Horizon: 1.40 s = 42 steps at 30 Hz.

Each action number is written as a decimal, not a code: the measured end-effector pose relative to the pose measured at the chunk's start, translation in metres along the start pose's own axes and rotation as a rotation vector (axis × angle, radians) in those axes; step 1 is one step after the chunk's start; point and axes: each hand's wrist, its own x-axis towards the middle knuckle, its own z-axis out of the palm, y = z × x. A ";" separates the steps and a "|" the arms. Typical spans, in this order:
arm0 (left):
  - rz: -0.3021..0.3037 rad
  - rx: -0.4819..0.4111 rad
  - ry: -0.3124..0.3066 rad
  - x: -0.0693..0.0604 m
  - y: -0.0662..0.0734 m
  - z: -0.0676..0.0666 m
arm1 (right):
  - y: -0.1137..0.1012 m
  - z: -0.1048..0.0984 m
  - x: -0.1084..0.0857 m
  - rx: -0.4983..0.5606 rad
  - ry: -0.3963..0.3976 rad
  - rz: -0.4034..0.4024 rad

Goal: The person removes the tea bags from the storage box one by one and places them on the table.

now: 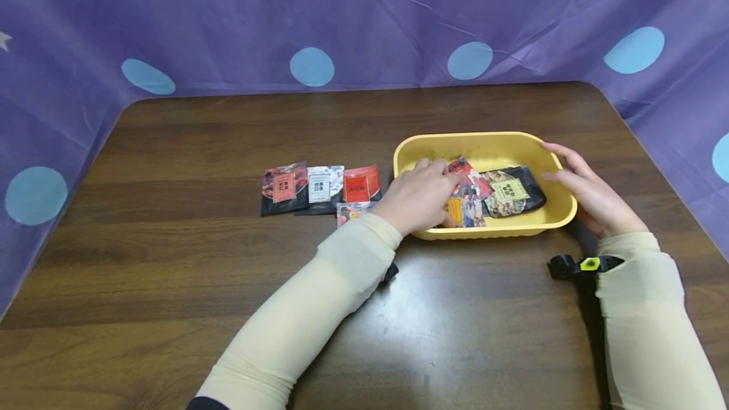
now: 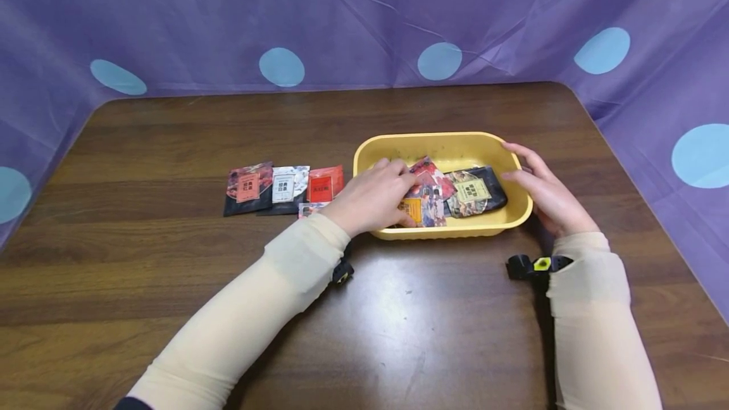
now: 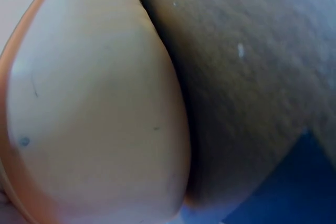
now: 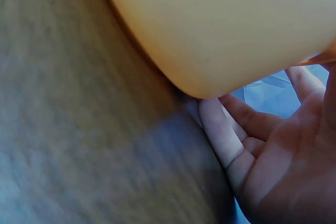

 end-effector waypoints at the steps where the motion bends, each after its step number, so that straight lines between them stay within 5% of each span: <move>1: -0.002 -0.003 -0.002 0.000 0.000 0.000 | 0.000 0.000 0.000 -0.004 0.001 0.001; 15: 0.011 -0.109 0.079 0.000 -0.004 0.004 | 0.001 -0.001 0.000 -0.024 -0.001 -0.013; 27: 0.016 -0.100 0.131 -0.001 -0.003 0.003 | 0.001 -0.001 0.000 -0.012 0.001 -0.007; 35: 0.040 -0.160 0.225 -0.003 -0.005 0.005 | 0.002 -0.002 -0.001 -0.017 0.001 -0.018; 42: -0.009 -0.278 0.310 -0.005 -0.007 0.006 | 0.002 -0.001 0.000 -0.044 0.004 -0.020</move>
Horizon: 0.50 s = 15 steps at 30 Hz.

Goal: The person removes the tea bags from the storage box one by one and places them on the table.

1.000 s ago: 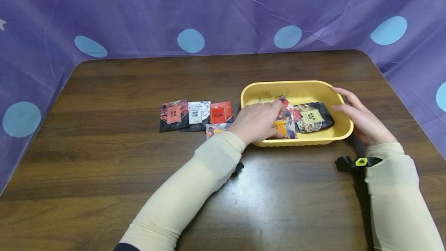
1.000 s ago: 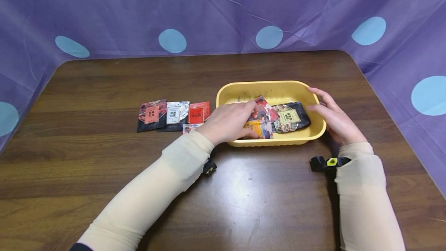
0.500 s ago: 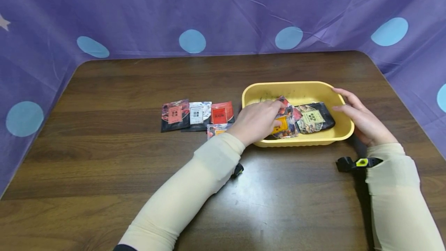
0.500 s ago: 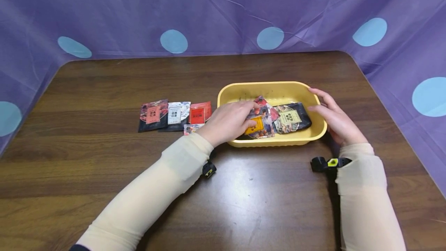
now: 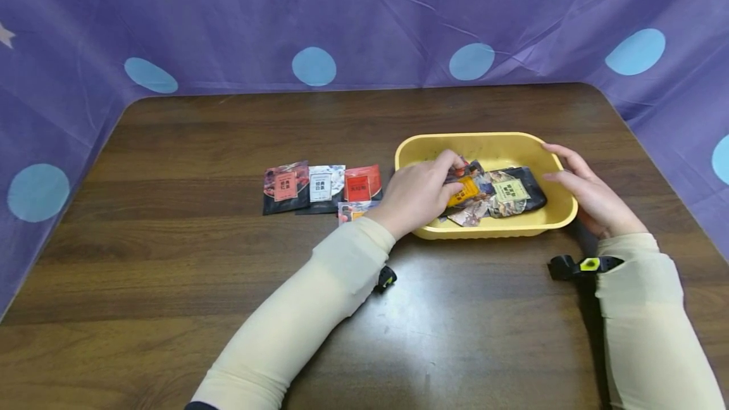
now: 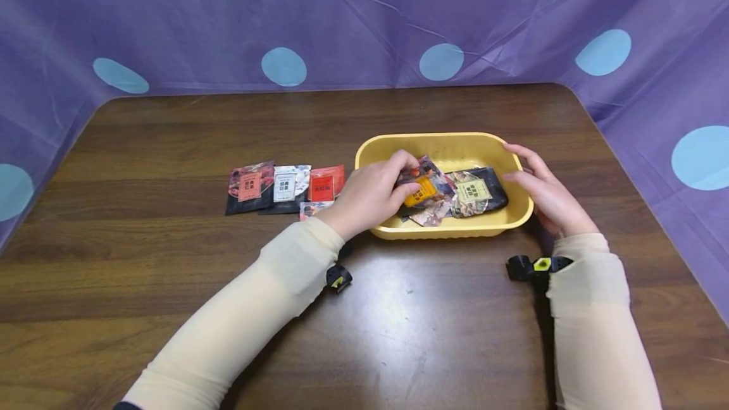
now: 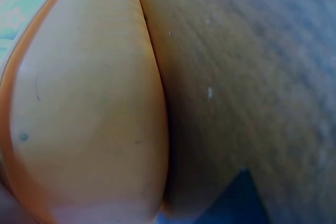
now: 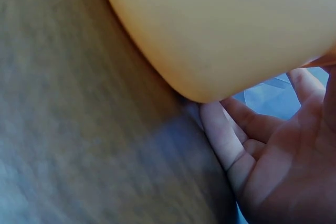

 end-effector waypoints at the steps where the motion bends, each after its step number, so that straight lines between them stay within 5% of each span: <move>1: -0.006 -0.022 0.014 -0.001 -0.001 0.000 | 0.000 0.000 0.000 -0.003 -0.001 0.002; 9: -0.041 -0.300 0.113 -0.007 -0.002 -0.006 | 0.000 0.000 0.000 -0.015 -0.001 0.005; 15: -0.033 -0.418 0.167 -0.010 -0.005 -0.008 | -0.001 0.000 0.000 -0.018 -0.001 0.008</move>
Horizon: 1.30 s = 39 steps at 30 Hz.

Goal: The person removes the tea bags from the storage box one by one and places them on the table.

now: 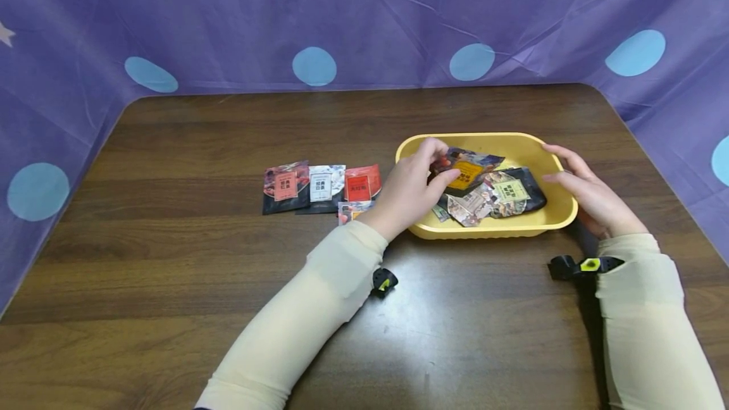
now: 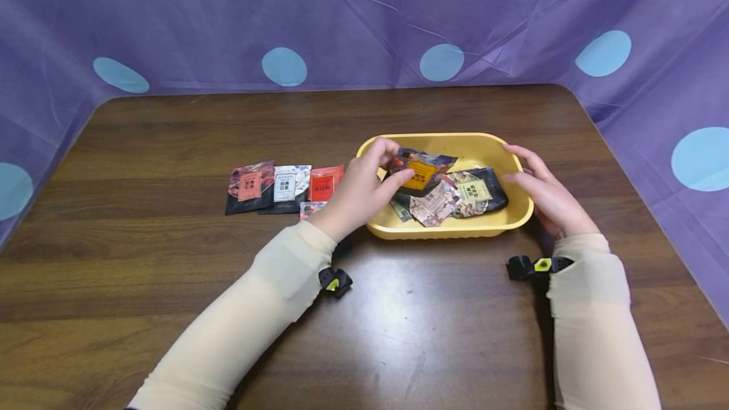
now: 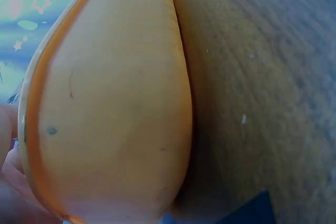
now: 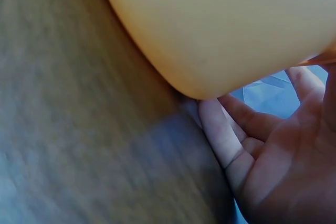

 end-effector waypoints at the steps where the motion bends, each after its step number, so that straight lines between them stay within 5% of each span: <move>1: 0.000 -0.020 0.006 -0.001 0.000 -0.001 | 0.000 0.000 0.000 -0.001 0.000 0.001; 12: 0.020 -0.184 0.138 -0.009 0.000 -0.018 | 0.001 -0.001 0.001 0.011 -0.009 0.002; 20: -0.063 -0.244 0.158 -0.017 -0.006 -0.029 | 0.001 -0.001 0.001 0.024 -0.015 -0.005; 39: -0.103 -0.271 0.212 -0.028 -0.013 -0.066 | 0.001 -0.001 0.001 0.019 -0.005 -0.015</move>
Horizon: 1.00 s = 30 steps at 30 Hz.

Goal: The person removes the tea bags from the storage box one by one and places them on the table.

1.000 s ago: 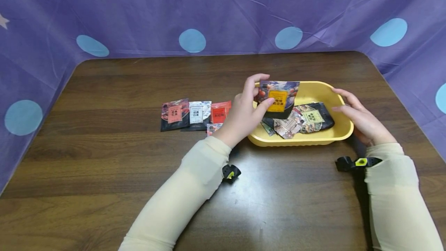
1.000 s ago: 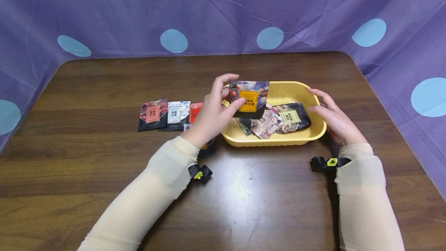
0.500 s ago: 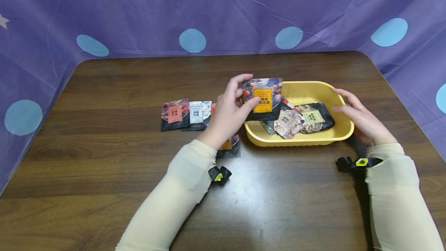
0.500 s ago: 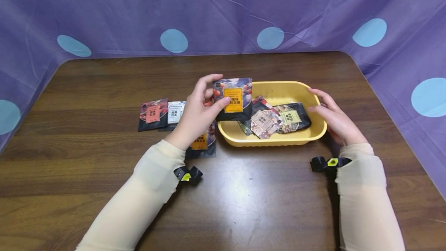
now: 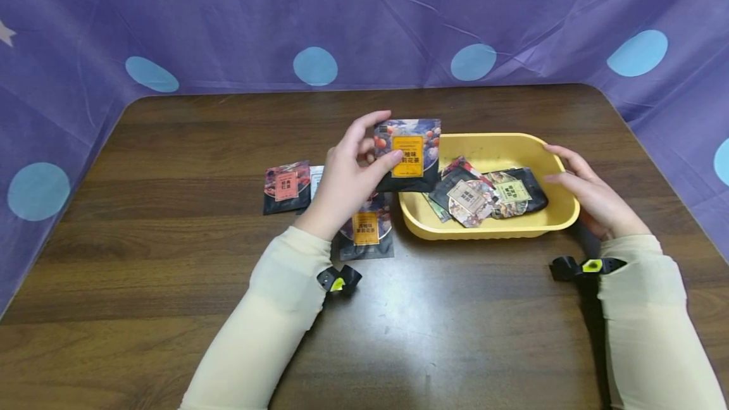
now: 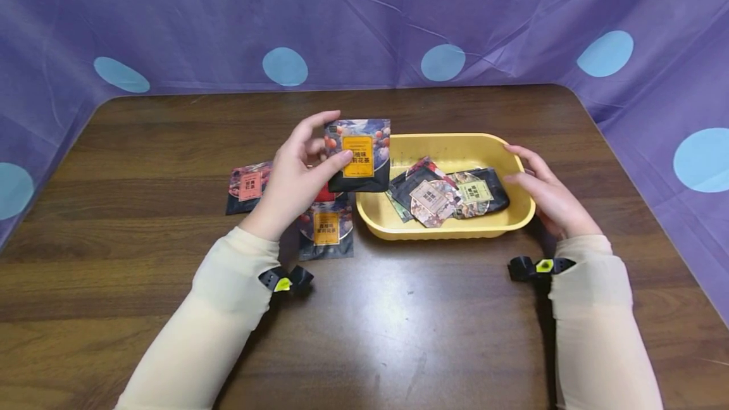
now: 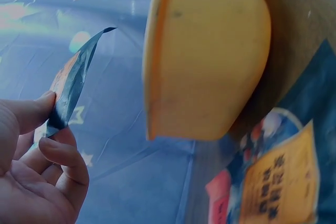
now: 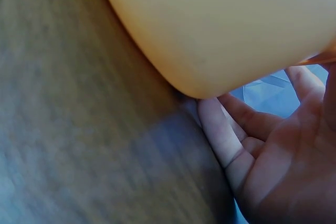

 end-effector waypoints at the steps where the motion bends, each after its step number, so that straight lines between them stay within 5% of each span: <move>1: -0.004 0.000 0.002 0.000 0.000 -0.003 | 0.000 0.000 0.000 -0.001 0.001 0.000; 13: -0.059 0.032 -0.013 -0.001 0.001 -0.032 | -0.002 -0.001 0.000 -0.017 0.005 0.030; 22: -0.218 0.128 -0.106 0.001 0.001 -0.050 | -0.001 0.000 -0.001 -0.015 0.004 0.024; 30: -0.229 0.198 -0.118 0.000 -0.004 -0.065 | -0.002 0.001 -0.001 -0.015 0.001 0.004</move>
